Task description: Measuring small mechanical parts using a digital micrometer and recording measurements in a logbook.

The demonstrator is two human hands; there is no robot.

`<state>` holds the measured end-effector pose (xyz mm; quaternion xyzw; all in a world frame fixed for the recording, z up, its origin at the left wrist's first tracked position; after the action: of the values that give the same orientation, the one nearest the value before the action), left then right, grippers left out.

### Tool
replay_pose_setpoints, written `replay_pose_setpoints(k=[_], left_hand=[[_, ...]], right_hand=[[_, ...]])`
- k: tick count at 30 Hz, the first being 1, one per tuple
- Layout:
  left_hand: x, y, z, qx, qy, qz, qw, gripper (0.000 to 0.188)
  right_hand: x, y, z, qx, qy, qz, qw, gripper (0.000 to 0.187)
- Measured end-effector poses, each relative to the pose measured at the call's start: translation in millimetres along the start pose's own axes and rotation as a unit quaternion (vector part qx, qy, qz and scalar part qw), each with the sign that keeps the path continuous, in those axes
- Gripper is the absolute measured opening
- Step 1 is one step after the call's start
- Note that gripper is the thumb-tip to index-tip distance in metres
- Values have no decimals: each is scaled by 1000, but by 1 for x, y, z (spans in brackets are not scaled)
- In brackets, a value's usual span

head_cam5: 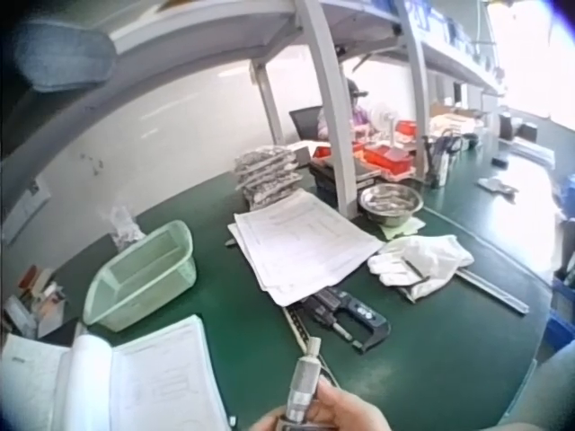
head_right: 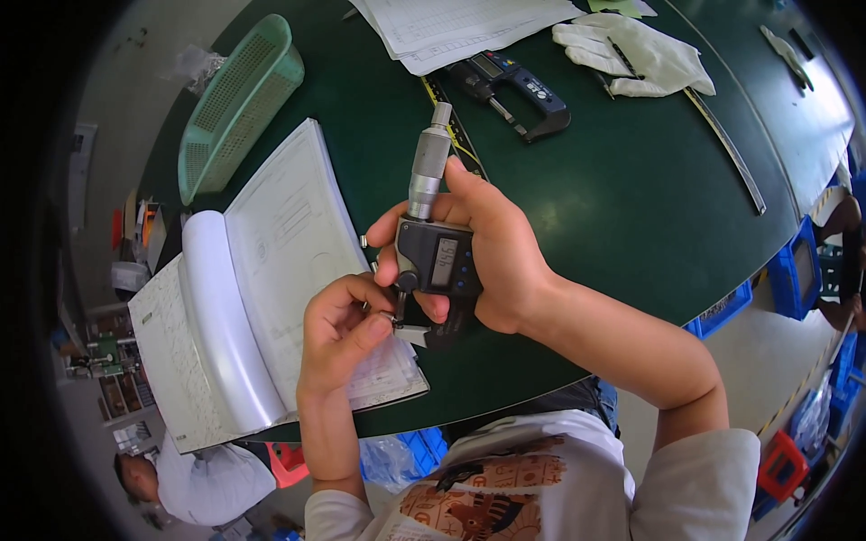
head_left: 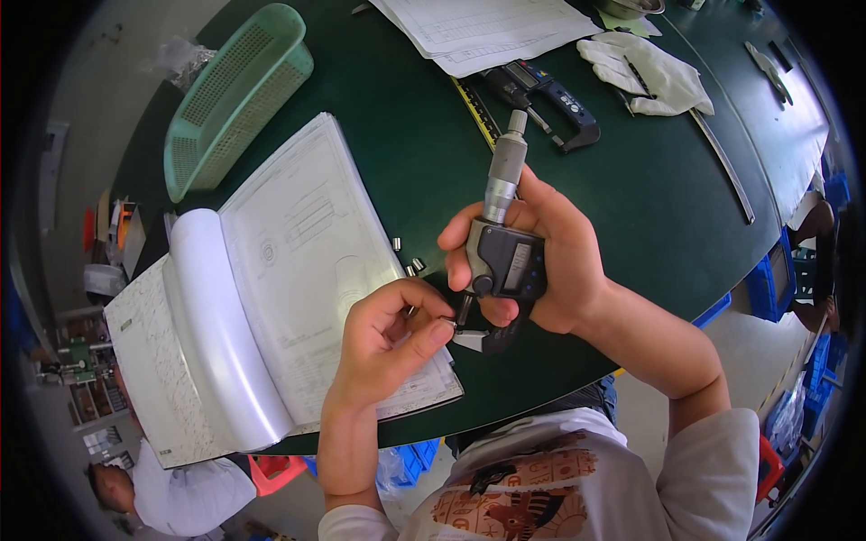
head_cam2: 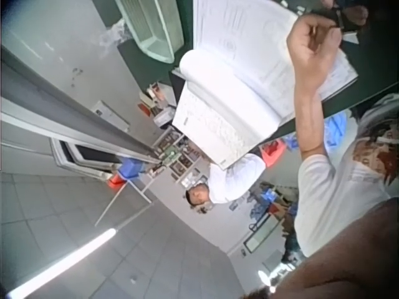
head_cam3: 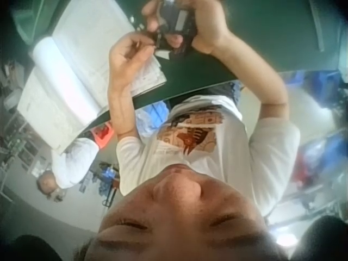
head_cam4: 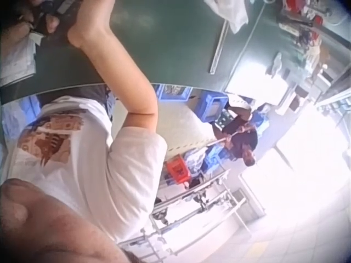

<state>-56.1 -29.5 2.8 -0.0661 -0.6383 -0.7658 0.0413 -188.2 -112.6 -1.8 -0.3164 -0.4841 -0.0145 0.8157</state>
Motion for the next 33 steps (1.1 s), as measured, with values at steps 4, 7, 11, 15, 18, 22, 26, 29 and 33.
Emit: replay_pose_setpoints(k=[4, 7, 11, 15, 18, 22, 26, 29, 33], left_hand=[[-2, -1, 2, -3, 1, 6, 1000, 14], [-1, -1, 1, -8, -1, 13, 1000, 15], [1, -1, 0, -8, -10, 9, 1000, 14], [1, 1, 1, -1, -14, 7, 1000, 14], [2, 1, 0, 9, -17, 19, 1000, 14], [1, -2, -1, 13, -15, 24, 1000, 15], [-1, 0, 1, 6, -8, -10, 1000, 14], [1, 0, 0, 1, -6, -18, 1000, 12], [-2, 3, 0, -25, 35, 41, 998, 11]], right_hand=[[2, 1, 0, 19, 0, -18, 1000, 68], [1, 1, 0, 16, 5, -17, 1000, 67], [-1, 0, 1, 8, 8, 14, 1000, 66], [1, 1, 1, 6, 7, 12, 1000, 66], [1, 0, 1, 4, 4, 6, 1000, 64], [0, 1, 1, 8, 6, -2, 1000, 63], [2, 2, 0, 11, 8, 12, 1000, 63], [2, 2, 1, 11, 10, 7, 1000, 65], [1, 1, 0, 23, 8, -8, 1000, 68]])
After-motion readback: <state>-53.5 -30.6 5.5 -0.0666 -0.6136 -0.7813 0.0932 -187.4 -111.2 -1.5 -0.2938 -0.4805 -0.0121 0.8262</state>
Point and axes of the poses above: each hand's wrist, its own z-axis away from the middle knuckle, its own x-axis out of the palm, y = z × x, the point moved 3 cm from there along -z, towards the middle knuckle, and after that the axes turned 1 degree about y, right-handed, at the moved point
